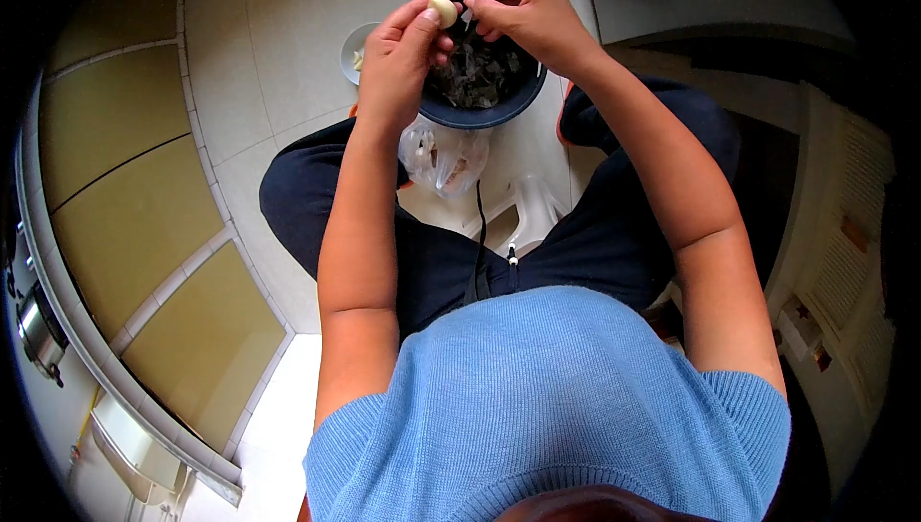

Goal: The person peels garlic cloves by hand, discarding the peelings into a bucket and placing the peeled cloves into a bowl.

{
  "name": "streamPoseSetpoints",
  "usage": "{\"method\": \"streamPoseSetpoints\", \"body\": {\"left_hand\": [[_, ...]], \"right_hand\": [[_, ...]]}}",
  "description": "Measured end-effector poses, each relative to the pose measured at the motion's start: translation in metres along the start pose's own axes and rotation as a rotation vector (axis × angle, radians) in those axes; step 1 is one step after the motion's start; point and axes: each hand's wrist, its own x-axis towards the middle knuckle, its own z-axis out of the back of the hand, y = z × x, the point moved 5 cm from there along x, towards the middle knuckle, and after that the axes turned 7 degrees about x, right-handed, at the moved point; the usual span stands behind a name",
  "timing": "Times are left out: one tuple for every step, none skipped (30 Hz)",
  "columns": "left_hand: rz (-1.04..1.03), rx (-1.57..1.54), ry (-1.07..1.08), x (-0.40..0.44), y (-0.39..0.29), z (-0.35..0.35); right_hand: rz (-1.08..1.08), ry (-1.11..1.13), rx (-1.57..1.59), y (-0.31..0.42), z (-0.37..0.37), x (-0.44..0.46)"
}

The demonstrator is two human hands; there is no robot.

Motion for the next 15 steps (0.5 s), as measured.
{"method": "streamPoseSetpoints", "body": {"left_hand": [[-0.001, 0.000, -0.001, 0.000, -0.002, 0.001], [0.034, -0.154, 0.022, 0.001, -0.003, 0.000], [0.068, -0.308, 0.044, 0.001, -0.003, 0.000], [0.067, -0.307, 0.044, 0.001, -0.003, 0.001], [0.071, -0.355, 0.042, 0.002, -0.002, 0.001], [0.076, -0.403, 0.040, 0.002, -0.003, 0.002], [0.074, -0.403, 0.040, 0.001, -0.003, 0.001], [0.084, -0.438, 0.036, 0.001, -0.004, 0.000], [0.095, -0.473, 0.031, 0.001, -0.003, 0.000], [0.093, -0.472, 0.031, 0.001, -0.002, -0.001], [0.089, -0.489, 0.039, 0.001, -0.002, -0.001], [0.085, -0.507, 0.048, 0.001, -0.001, -0.001], [0.083, -0.506, 0.048, 0.001, 0.000, 0.000], [0.082, -0.525, 0.072, 0.001, 0.000, 0.001], [0.083, -0.542, 0.096, 0.001, 0.000, 0.000]], "right_hand": [[-0.004, -0.018, 0.020, -0.001, 0.001, 0.000], [-0.002, -0.017, 0.020, -0.001, 0.001, 0.001], [0.003, -0.021, 0.011, -0.001, 0.000, 0.001], [0.007, -0.025, 0.002, 0.000, 0.000, 0.001], [0.009, -0.024, 0.001, -0.003, 0.000, 0.001], [0.027, -0.014, -0.091, -0.005, -0.001, 0.001], [0.044, -0.004, -0.183, -0.005, -0.002, 0.001], [0.008, -0.018, -0.212, -0.008, -0.001, 0.000], [0.010, -0.018, -0.213, -0.009, -0.001, 0.000], [0.057, -0.021, -0.251, -0.008, 0.000, 0.001], [0.104, -0.024, -0.290, -0.008, -0.001, 0.001], [0.105, -0.024, -0.290, -0.010, -0.001, 0.002], [0.087, -0.008, -0.290, -0.013, -0.001, 0.002], [0.068, 0.008, -0.291, -0.015, -0.002, 0.004], [0.069, 0.007, -0.291, -0.011, -0.005, 0.003]]}}
